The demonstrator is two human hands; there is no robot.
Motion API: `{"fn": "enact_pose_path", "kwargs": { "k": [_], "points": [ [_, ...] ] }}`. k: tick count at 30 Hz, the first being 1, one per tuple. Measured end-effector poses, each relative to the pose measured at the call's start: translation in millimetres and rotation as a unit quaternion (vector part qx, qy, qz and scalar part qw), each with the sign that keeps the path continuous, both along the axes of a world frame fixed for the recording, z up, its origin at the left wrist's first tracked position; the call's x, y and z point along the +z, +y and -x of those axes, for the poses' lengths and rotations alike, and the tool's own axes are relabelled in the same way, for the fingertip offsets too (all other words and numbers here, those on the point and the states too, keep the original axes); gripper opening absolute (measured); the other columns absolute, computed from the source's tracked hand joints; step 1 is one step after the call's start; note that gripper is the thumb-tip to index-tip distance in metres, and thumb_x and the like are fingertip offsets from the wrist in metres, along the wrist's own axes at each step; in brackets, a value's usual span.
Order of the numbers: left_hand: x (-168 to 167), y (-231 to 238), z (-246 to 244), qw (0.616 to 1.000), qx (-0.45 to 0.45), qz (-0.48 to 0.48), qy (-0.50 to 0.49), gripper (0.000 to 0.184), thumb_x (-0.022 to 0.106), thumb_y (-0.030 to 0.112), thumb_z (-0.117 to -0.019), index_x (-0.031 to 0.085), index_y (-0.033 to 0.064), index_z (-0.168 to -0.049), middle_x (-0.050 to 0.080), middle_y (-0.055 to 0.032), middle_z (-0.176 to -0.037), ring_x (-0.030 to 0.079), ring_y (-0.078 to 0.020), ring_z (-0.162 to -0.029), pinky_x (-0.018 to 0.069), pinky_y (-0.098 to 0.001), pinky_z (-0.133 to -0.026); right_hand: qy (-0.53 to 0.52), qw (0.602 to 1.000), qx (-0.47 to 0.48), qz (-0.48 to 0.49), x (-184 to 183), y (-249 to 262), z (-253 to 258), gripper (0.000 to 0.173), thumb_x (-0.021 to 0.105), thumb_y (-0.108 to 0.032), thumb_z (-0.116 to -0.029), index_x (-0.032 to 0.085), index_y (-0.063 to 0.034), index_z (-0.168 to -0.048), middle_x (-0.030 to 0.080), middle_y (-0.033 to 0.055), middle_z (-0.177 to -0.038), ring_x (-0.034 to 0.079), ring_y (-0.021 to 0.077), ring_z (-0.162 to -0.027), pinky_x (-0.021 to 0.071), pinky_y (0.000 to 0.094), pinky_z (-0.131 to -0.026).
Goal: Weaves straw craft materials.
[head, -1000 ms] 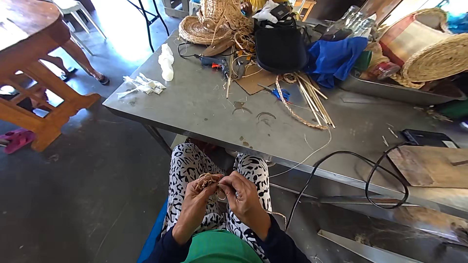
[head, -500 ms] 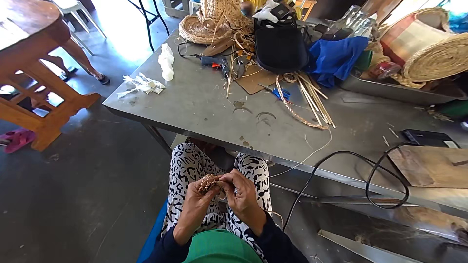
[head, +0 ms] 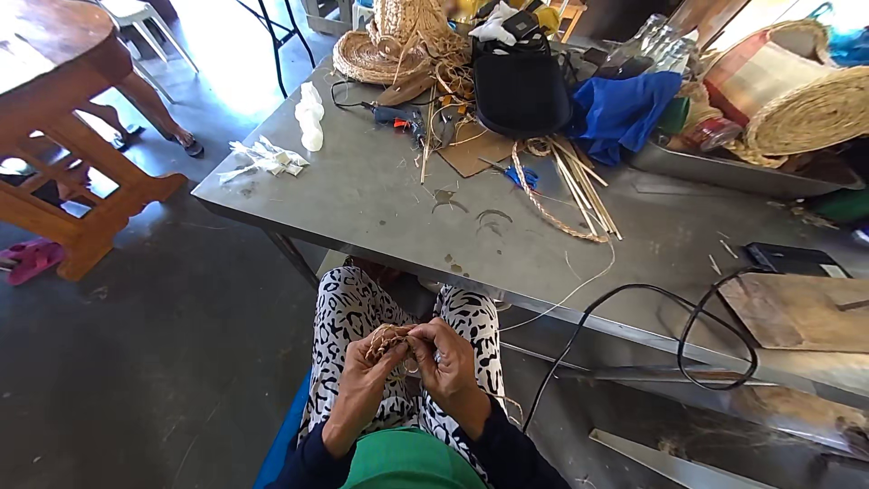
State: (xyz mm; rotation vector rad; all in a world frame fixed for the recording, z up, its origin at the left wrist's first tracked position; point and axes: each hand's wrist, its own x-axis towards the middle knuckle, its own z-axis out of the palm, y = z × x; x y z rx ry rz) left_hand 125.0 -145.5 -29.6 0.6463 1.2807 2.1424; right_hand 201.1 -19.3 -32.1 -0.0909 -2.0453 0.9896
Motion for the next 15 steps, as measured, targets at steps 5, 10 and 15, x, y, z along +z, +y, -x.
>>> {"fn": "enact_pose_path", "kwargs": {
  "k": [5,10,15],
  "points": [
    [-2.2,1.3,1.0,0.998,0.011,0.003,0.064,0.022,0.061,0.005,-0.0971,0.078,0.0120,-0.109,0.076,0.0025,-0.111,0.070,-0.0050,-0.102,0.0573,-0.0249,-0.092,-0.002,1.000,-0.004,-0.012,1.8,1.3,-1.1,0.016,0.060,-0.015,-0.1007,0.067,-0.0009,-0.097,0.063,0.0075,-0.082,0.062,0.0066,-0.075,0.0520,0.0140,-0.072],
    [0.9,3.4,0.0,0.998,0.023,0.011,0.054,0.022,0.059,0.001,-0.0956,0.078,0.0066,-0.107,0.076,-0.0019,-0.114,0.070,-0.0091,-0.107,0.0567,-0.0278,-0.096,0.002,1.000,-0.011,-0.022,1.9,0.9,-0.9,0.015,0.060,-0.013,-0.0997,0.067,-0.0010,-0.096,0.062,0.0073,-0.080,0.061,0.0070,-0.073,0.0518,0.0139,-0.071],
    [-1.3,4.4,-0.7,0.999,0.032,0.006,0.027,0.022,0.059,0.001,-0.0949,0.078,0.0080,-0.103,0.076,-0.0025,-0.114,0.070,-0.0098,-0.108,0.0566,-0.0281,-0.096,0.001,1.000,-0.013,-0.020,-1.6,-0.3,-1.6,0.014,0.060,-0.014,-0.1000,0.067,-0.0015,-0.097,0.062,0.0071,-0.080,0.061,0.0069,-0.074,0.0522,0.0142,-0.071]
  ]
}}
